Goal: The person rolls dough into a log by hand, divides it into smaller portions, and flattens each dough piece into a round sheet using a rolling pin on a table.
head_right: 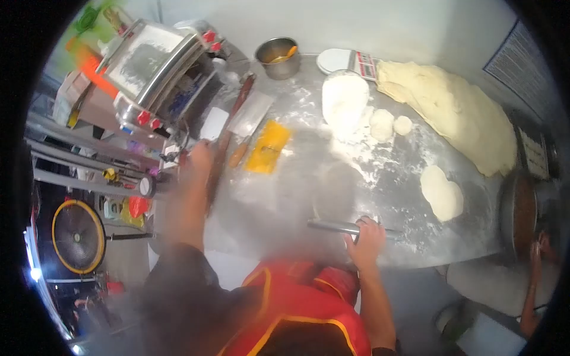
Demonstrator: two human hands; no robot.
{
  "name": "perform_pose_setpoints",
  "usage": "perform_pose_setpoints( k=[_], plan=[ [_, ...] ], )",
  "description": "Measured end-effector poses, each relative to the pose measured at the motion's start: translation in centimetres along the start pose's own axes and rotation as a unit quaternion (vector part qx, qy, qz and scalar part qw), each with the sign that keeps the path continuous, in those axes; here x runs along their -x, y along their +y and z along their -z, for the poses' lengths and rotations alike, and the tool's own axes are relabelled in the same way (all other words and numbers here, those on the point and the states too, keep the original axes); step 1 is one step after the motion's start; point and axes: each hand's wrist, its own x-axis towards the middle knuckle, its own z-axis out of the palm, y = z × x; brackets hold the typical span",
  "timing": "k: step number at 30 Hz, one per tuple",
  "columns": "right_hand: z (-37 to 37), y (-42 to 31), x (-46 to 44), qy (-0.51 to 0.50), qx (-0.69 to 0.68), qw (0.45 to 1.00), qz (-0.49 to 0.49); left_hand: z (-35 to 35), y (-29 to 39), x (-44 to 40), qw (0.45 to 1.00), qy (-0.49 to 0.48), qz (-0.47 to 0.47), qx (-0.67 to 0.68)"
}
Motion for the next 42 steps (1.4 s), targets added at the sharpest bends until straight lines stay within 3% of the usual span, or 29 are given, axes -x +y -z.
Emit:
perform_pose_setpoints(
  k=[1,2,3,4,6,10,11,13,15,16,17,21,22,25,28,32,35,38,41,42],
  plan=[
    [0.3,-0.1,-0.1,-0.009,-0.001,1.000,-0.006,0.9,0.0,-0.3,0.998,-0.045,0.021,-0.051],
    [0.5,-0.1,-0.2,-0.019,-0.001,1.000,-0.013,-4.5,-6.0,-1.8,0.979,-0.062,-0.079,-0.180],
    [0.4,-0.1,-0.2,-0.029,-0.001,0.999,-0.021,1.1,-1.3,-2.1,0.955,-0.218,-0.022,-0.202],
    [0.3,0.1,-0.2,-0.040,-0.002,0.999,-0.027,3.6,2.1,-1.1,0.971,-0.152,0.032,-0.183],
    [-0.1,0.3,-0.1,-0.006,0.003,1.000,-0.005,3.8,4.9,-0.5,0.989,-0.043,0.027,-0.136],
    [-0.5,0.6,0.2,0.003,0.016,1.000,-0.001,-0.5,9.2,-2.6,0.966,0.117,-0.229,0.036],
    [-0.5,0.7,0.1,-0.005,0.013,1.000,-0.008,1.5,14.2,-1.4,0.958,0.071,-0.253,0.112],
    [-0.4,0.7,0.1,-0.023,0.008,0.999,-0.022,-2.2,21.0,-0.3,0.937,-0.035,-0.275,0.213],
    [-0.8,0.8,0.3,-0.010,0.009,1.000,-0.021,-4.0,28.2,1.9,0.871,-0.147,-0.348,0.315],
    [-0.9,0.9,0.3,-0.003,0.011,1.000,-0.021,-6.5,31.6,3.0,0.844,-0.125,-0.412,0.319],
    [-0.9,0.8,0.3,-0.003,0.015,1.000,-0.025,-6.5,35.2,3.7,0.822,-0.171,-0.453,0.300],
    [-0.1,0.4,-0.6,-0.064,0.023,0.996,-0.061,-8.5,44.1,5.7,0.820,-0.208,-0.465,0.258],
    [0.3,0.3,-1.0,-0.094,0.020,0.993,-0.074,-11.0,45.0,5.9,0.813,-0.123,-0.504,0.263],
    [0.7,0.3,-1.4,-0.128,0.006,0.988,-0.089,-11.6,46.1,5.6,0.782,-0.026,-0.544,0.303],
    [-1.0,1.3,0.0,-0.063,0.039,0.996,-0.052,-9.0,45.3,6.3,0.811,-0.162,-0.501,0.256],
    [-0.9,1.3,-0.6,-0.169,0.030,0.980,-0.100,-4.5,42.6,9.2,0.825,-0.363,-0.287,0.323],
    [0.0,0.9,-0.9,-0.165,0.033,0.981,-0.094,-7.0,39.2,12.3,0.813,-0.199,-0.409,0.362],
    [-0.6,1.2,-0.3,-0.110,0.038,0.991,-0.072,-8.6,38.1,14.7,0.754,-0.320,-0.499,0.281],
    [-1.1,1.4,-0.1,-0.110,0.025,0.991,-0.074,-8.6,34.7,18.3,0.744,-0.143,-0.579,0.302],
    [-1.5,1.7,0.2,-0.093,0.020,0.993,-0.064,-8.1,33.3,19.2,0.751,-0.173,-0.560,0.305]
  ],
)
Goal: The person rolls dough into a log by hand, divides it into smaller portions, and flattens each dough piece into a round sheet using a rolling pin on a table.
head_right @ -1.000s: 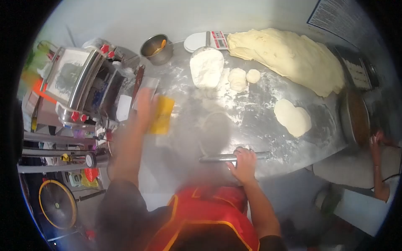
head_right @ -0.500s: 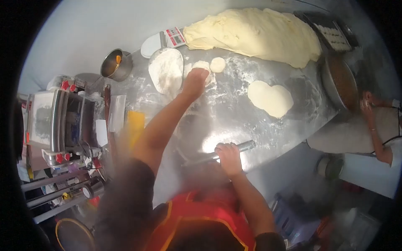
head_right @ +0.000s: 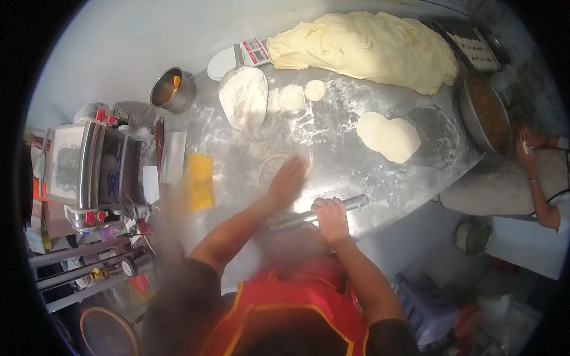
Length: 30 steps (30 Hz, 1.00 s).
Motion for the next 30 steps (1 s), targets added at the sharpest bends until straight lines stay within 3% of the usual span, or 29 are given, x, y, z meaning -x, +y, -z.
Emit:
perform_pose_setpoints(
  k=[2,5,8,11,14,23,26,29,30],
  plan=[
    [-0.1,0.1,0.2,0.019,-0.006,1.000,0.010,2.0,1.5,2.6,0.997,-0.030,0.053,0.041],
    [-0.3,0.0,0.0,0.017,-0.006,1.000,0.006,3.6,2.6,5.0,0.996,-0.067,0.050,0.011],
    [-0.3,0.2,0.0,0.000,-0.008,1.000,0.003,3.4,3.6,1.8,0.987,-0.090,0.120,0.052],
    [0.3,0.3,-0.3,-0.018,-0.024,1.000,0.003,3.0,3.6,0.5,0.988,-0.124,0.075,-0.061],
    [0.1,0.5,-0.2,-0.042,-0.023,0.999,-0.001,3.1,3.4,-0.5,0.978,-0.157,0.093,-0.106],
    [-0.4,0.3,0.2,0.033,-0.007,0.998,0.043,1.5,2.8,-2.2,0.982,-0.079,0.128,-0.114],
    [1.7,-0.4,-0.1,0.053,-0.017,0.997,0.060,0.4,1.9,-1.6,0.989,0.015,0.135,-0.063],
    [3.0,1.2,0.3,0.086,-0.036,0.991,0.094,3.1,0.5,1.8,0.982,-0.029,0.188,0.023],
    [3.1,2.1,0.5,0.074,-0.026,0.994,0.082,3.6,1.7,2.8,0.983,0.042,0.175,0.026]
  ],
)
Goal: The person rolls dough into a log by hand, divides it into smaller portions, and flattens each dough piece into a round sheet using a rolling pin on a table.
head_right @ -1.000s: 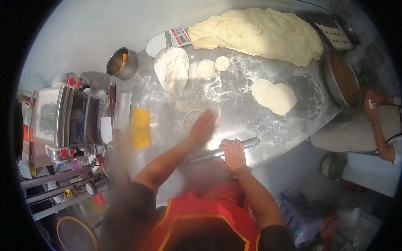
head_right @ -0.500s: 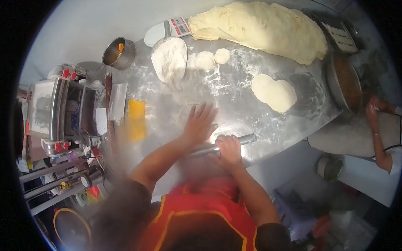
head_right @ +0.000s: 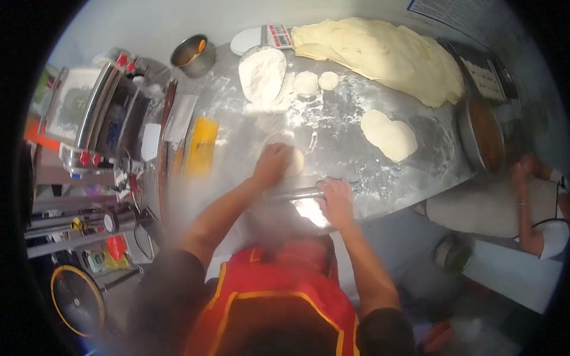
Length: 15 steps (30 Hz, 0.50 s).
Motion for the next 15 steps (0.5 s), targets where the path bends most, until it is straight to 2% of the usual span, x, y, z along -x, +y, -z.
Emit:
perform_pose_setpoints(
  k=[4,6,9,12,15],
  plan=[
    [0.5,-1.0,-0.2,-0.025,0.008,1.000,0.008,1.3,2.4,3.1,0.989,-0.115,0.097,-0.012],
    [0.5,-3.2,-0.5,-0.038,0.041,0.997,-0.055,1.8,2.4,4.6,0.979,-0.137,0.151,-0.018],
    [-1.6,-4.1,0.0,-0.019,0.095,0.989,-0.109,1.1,-0.1,10.0,0.992,-0.012,0.048,-0.116],
    [-2.7,-4.5,-1.4,0.005,0.146,0.978,-0.152,0.9,-0.4,9.7,0.989,-0.061,0.094,-0.096],
    [-3.0,-3.1,-4.4,0.029,0.205,0.963,-0.171,2.1,-0.1,4.1,0.988,-0.054,0.055,-0.133]
  ],
)
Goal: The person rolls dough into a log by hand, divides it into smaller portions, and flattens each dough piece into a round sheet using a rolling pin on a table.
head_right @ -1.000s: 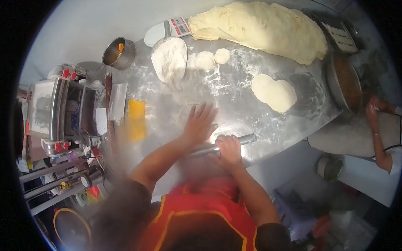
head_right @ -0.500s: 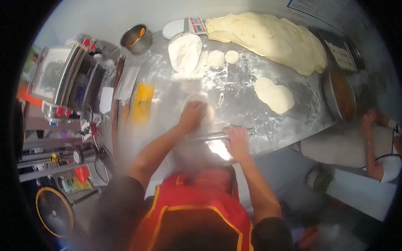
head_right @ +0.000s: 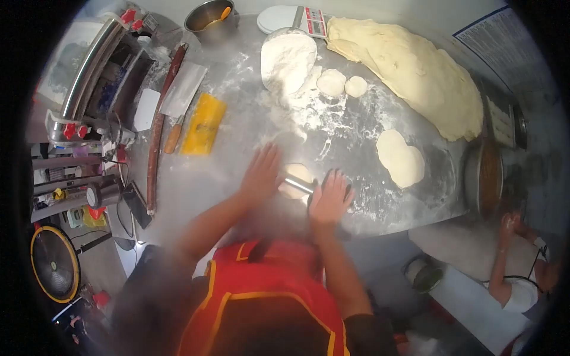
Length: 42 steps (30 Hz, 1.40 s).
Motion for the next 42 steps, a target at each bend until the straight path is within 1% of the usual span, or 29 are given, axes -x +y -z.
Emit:
perform_pose_setpoints(
  k=[1,4,6,8,9,12,14,16,18,19,20,22,23,25,27,28,30,31,33,35,37,39,40,42],
  plan=[
    [-0.4,0.3,-1.7,0.014,0.021,1.000,-0.004,-0.2,-0.1,-1.7,1.000,0.018,-0.002,-0.008],
    [-0.7,1.6,-7.2,0.015,0.042,0.999,0.001,-0.4,-0.6,-7.6,0.997,0.077,-0.017,-0.025],
    [-1.3,2.3,-10.6,0.028,0.036,0.999,-0.027,-0.3,-0.9,-11.2,0.993,0.108,-0.035,-0.024],
    [-1.6,2.9,-13.0,0.049,0.043,0.997,-0.047,-0.6,-1.1,-14.3,0.993,0.106,-0.034,-0.024],
    [-1.5,2.8,-13.2,0.043,0.030,0.998,-0.040,-0.6,-1.2,-15.0,0.994,0.104,-0.033,-0.026],
    [-0.6,2.1,-11.5,0.011,-0.014,1.000,-0.008,-0.7,-1.2,-12.5,0.992,0.120,-0.048,0.014],
    [-0.4,1.4,-6.9,-0.024,-0.050,0.998,0.025,-0.1,-1.2,-7.4,0.997,0.047,-0.057,-0.002],
    [1.2,0.0,-2.2,-0.099,-0.070,0.992,0.028,0.4,-0.9,-1.5,0.999,-0.027,-0.040,0.013],
    [0.5,0.3,2.9,-0.137,-0.084,0.986,0.040,0.0,-1.0,4.0,0.997,-0.059,-0.048,0.012],
    [0.4,0.2,4.0,-0.153,-0.090,0.983,0.048,0.5,-0.8,5.1,0.996,-0.071,-0.052,0.010],
    [0.3,0.4,4.7,-0.125,-0.094,0.986,0.064,0.7,-0.6,5.8,0.997,-0.051,-0.053,0.016],
    [0.0,0.6,5.5,-0.057,-0.104,0.989,0.093,1.4,-0.2,6.1,0.998,-0.006,-0.063,0.022],
    [-0.6,1.1,5.0,-0.053,-0.125,0.986,0.095,0.6,-0.4,5.0,0.997,-0.014,-0.068,0.044],
    [-1.7,2.0,2.4,-0.045,-0.164,0.980,0.102,-1.7,-1.2,-0.2,0.992,-0.026,-0.079,0.090],
    [0.0,1.4,1.1,-0.008,-0.170,0.978,0.120,-1.6,0.7,-4.2,0.980,0.056,-0.026,0.191],
    [0.5,1.2,0.9,0.009,-0.173,0.976,0.129,-1.7,1.2,-5.2,0.985,0.023,-0.016,0.172],
    [-1.3,3.2,1.4,-0.019,-0.173,0.974,0.148,-2.0,1.6,-6.3,0.990,-0.045,0.007,0.131],
    [-1.8,4.3,1.8,-0.033,-0.173,0.972,0.158,-2.2,1.1,-6.1,0.988,-0.051,-0.016,0.146],
    [-0.4,5.7,3.2,-0.046,-0.187,0.965,0.178,-2.3,-0.4,-4.9,0.981,-0.069,-0.058,0.172],
    [1.1,6.8,3.8,-0.072,-0.186,0.963,0.180,1.3,-1.0,-2.5,0.971,-0.042,0.057,0.229],
    [2.0,7.6,4.6,-0.121,-0.167,0.964,0.167,4.7,-3.2,-1.0,0.954,-0.056,0.188,0.228],
    [2.2,7.8,5.4,-0.098,-0.173,0.964,0.177,4.4,-5.8,-0.4,0.948,0.068,0.228,0.211],
    [2.4,7.7,5.4,-0.084,-0.175,0.964,0.183,3.8,-6.5,-0.4,0.950,0.070,0.233,0.195],
    [3.5,6.5,4.6,-0.138,-0.134,0.966,0.175,2.0,-7.6,-0.7,0.955,0.072,0.237,0.164]
  ],
)
